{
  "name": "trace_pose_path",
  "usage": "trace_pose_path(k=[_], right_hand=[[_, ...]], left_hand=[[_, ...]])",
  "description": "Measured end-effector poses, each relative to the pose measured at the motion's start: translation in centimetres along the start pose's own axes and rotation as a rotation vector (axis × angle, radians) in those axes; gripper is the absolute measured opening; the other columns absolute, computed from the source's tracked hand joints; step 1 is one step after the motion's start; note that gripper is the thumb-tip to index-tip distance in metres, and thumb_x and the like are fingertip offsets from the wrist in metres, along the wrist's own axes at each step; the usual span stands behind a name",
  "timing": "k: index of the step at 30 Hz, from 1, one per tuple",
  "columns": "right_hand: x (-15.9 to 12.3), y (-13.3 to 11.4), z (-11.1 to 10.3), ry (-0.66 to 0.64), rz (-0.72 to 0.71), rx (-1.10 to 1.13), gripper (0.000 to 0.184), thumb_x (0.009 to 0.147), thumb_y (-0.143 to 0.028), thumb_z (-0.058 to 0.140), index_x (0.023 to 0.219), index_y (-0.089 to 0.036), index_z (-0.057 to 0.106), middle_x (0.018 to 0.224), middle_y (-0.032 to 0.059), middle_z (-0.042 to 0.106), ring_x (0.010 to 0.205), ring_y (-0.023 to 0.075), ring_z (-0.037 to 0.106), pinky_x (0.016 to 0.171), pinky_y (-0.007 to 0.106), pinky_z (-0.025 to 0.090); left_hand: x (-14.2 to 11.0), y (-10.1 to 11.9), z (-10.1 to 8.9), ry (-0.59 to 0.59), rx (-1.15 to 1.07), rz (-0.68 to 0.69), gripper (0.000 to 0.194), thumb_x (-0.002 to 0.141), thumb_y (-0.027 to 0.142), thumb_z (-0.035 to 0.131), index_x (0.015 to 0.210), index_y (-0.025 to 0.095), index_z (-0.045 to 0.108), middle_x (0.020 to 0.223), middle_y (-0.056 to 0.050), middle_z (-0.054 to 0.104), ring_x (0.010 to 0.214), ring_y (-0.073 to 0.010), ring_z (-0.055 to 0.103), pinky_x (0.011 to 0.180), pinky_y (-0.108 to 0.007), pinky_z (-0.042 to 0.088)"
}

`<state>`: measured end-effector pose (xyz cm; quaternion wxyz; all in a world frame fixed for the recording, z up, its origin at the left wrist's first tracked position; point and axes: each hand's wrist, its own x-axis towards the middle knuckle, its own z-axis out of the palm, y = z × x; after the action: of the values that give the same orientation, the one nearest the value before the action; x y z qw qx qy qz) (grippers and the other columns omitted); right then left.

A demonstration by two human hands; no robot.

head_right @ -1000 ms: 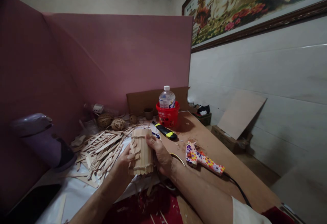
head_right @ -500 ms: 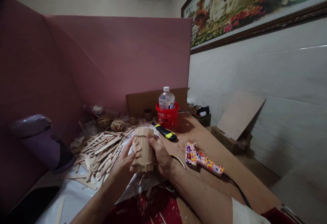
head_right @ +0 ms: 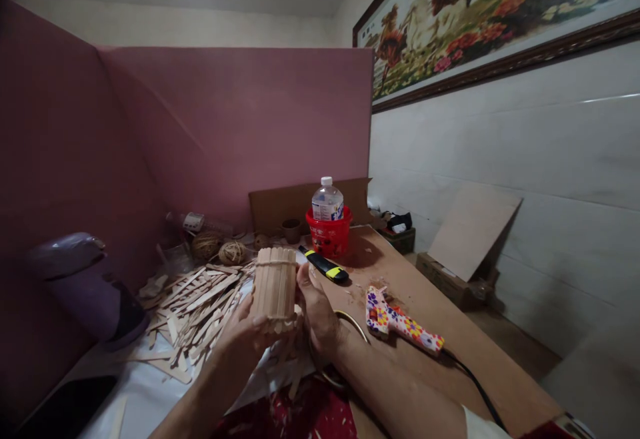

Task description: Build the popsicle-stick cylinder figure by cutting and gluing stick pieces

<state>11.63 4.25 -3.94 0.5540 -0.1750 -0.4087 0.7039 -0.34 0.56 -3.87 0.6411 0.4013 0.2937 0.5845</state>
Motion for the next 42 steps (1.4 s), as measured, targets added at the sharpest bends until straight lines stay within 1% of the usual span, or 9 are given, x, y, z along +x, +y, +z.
trace_pose_path(k=[8, 12, 16, 19, 22, 27, 32, 35, 42], right_hand=[[-0.3, 0.5, -0.1, -0.108, 0.013, -0.041, 0.058, 0.080, -0.054, 0.061, 0.125, -0.019, 0.051, 0.104, 0.0097, 0.069, 0.095, 0.0261, 0.066, 0.081, 0.040, 0.052], [-0.4, 0.2, 0.0, -0.142, -0.012, -0.073, 0.051, 0.079, -0.043, 0.068, 0.122, -0.019, 0.054, 0.104, 0.0083, 0.069, 0.096, 0.0239, 0.065, 0.087, 0.038, 0.049], [-0.3, 0.0, 0.1, -0.134, 0.016, -0.028, 0.042, 0.080, -0.034, 0.066, 0.118, -0.017, 0.056, 0.101, 0.0077, 0.070, 0.091, 0.0226, 0.066, 0.084, 0.036, 0.050], [-0.2, 0.0, 0.0, -0.108, 0.025, 0.015, 0.037, 0.082, -0.033, 0.062, 0.116, -0.017, 0.057, 0.098, 0.0072, 0.070, 0.086, 0.0228, 0.067, 0.079, 0.036, 0.052], [-0.1, -0.1, 0.0, -0.069, -0.033, -0.016, 0.035, 0.082, -0.031, 0.062, 0.114, -0.018, 0.056, 0.101, 0.0075, 0.069, 0.088, 0.0235, 0.066, 0.079, 0.036, 0.053], [-0.4, -0.3, 0.2, 0.008, -0.165, -0.254, 0.047, 0.075, -0.033, 0.072, 0.115, -0.019, 0.052, 0.115, 0.0090, 0.063, 0.105, 0.0258, 0.060, 0.089, 0.038, 0.047], [-0.8, -0.1, 0.4, 0.017, -0.218, -0.534, 0.061, 0.072, -0.032, 0.075, 0.126, -0.022, 0.045, 0.116, 0.0090, 0.062, 0.105, 0.0261, 0.059, 0.090, 0.039, 0.046], [-1.1, 0.3, 0.2, 0.076, -0.229, -0.693, 0.070, 0.070, -0.032, 0.076, 0.130, -0.023, 0.043, 0.115, 0.0101, 0.062, 0.104, 0.0284, 0.059, 0.088, 0.041, 0.046], [-1.5, 0.1, 0.4, 0.138, -0.216, -0.922, 0.078, 0.068, -0.036, 0.077, 0.135, -0.021, 0.039, 0.119, 0.0133, 0.060, 0.108, 0.0314, 0.057, 0.091, 0.044, 0.044]], left_hand=[[-1.2, 1.4, 0.7, -0.044, -0.162, -0.060, 0.070, 0.076, 0.016, 0.056, 0.141, 0.025, 0.031, 0.104, -0.008, 0.071, 0.086, -0.0259, 0.068, 0.078, -0.040, 0.050], [-1.1, 1.1, 0.3, -0.028, -0.154, -0.054, 0.066, 0.078, 0.016, 0.057, 0.139, 0.026, 0.035, 0.107, -0.008, 0.070, 0.090, -0.0246, 0.067, 0.079, -0.037, 0.050], [-0.3, 0.3, -0.2, -0.033, -0.099, -0.019, 0.064, 0.073, 0.021, 0.066, 0.133, 0.022, 0.043, 0.115, -0.011, 0.067, 0.101, -0.0284, 0.064, 0.082, -0.038, 0.049], [0.4, -0.4, -0.6, 0.075, -0.006, 0.045, 0.073, 0.063, 0.027, 0.077, 0.130, 0.020, 0.047, 0.117, -0.014, 0.066, 0.101, -0.0306, 0.063, 0.082, -0.037, 0.049], [0.7, -0.6, -0.8, 0.152, 0.082, 0.071, 0.078, 0.063, 0.035, 0.079, 0.132, 0.019, 0.045, 0.117, -0.016, 0.065, 0.101, -0.0318, 0.063, 0.080, -0.037, 0.050], [0.9, -0.2, -1.2, 0.250, 0.135, 0.114, 0.066, 0.065, 0.041, 0.077, 0.122, 0.018, 0.053, 0.114, -0.014, 0.066, 0.106, -0.0314, 0.061, 0.084, -0.036, 0.049], [1.2, -0.3, -1.4, 0.206, 0.125, 0.157, 0.050, 0.070, 0.037, 0.074, 0.114, 0.021, 0.057, 0.116, -0.010, 0.066, 0.111, -0.0294, 0.058, 0.089, -0.037, 0.046], [1.1, -0.2, -1.3, 0.185, 0.128, 0.168, 0.049, 0.068, 0.033, 0.076, 0.112, 0.020, 0.059, 0.114, -0.009, 0.067, 0.111, -0.0291, 0.059, 0.090, -0.036, 0.045], [0.1, 1.0, 0.3, 0.079, -0.023, 0.105, 0.044, 0.077, 0.026, 0.066, 0.119, 0.020, 0.057, 0.114, -0.008, 0.067, 0.106, -0.0255, 0.062, 0.091, -0.035, 0.046]])
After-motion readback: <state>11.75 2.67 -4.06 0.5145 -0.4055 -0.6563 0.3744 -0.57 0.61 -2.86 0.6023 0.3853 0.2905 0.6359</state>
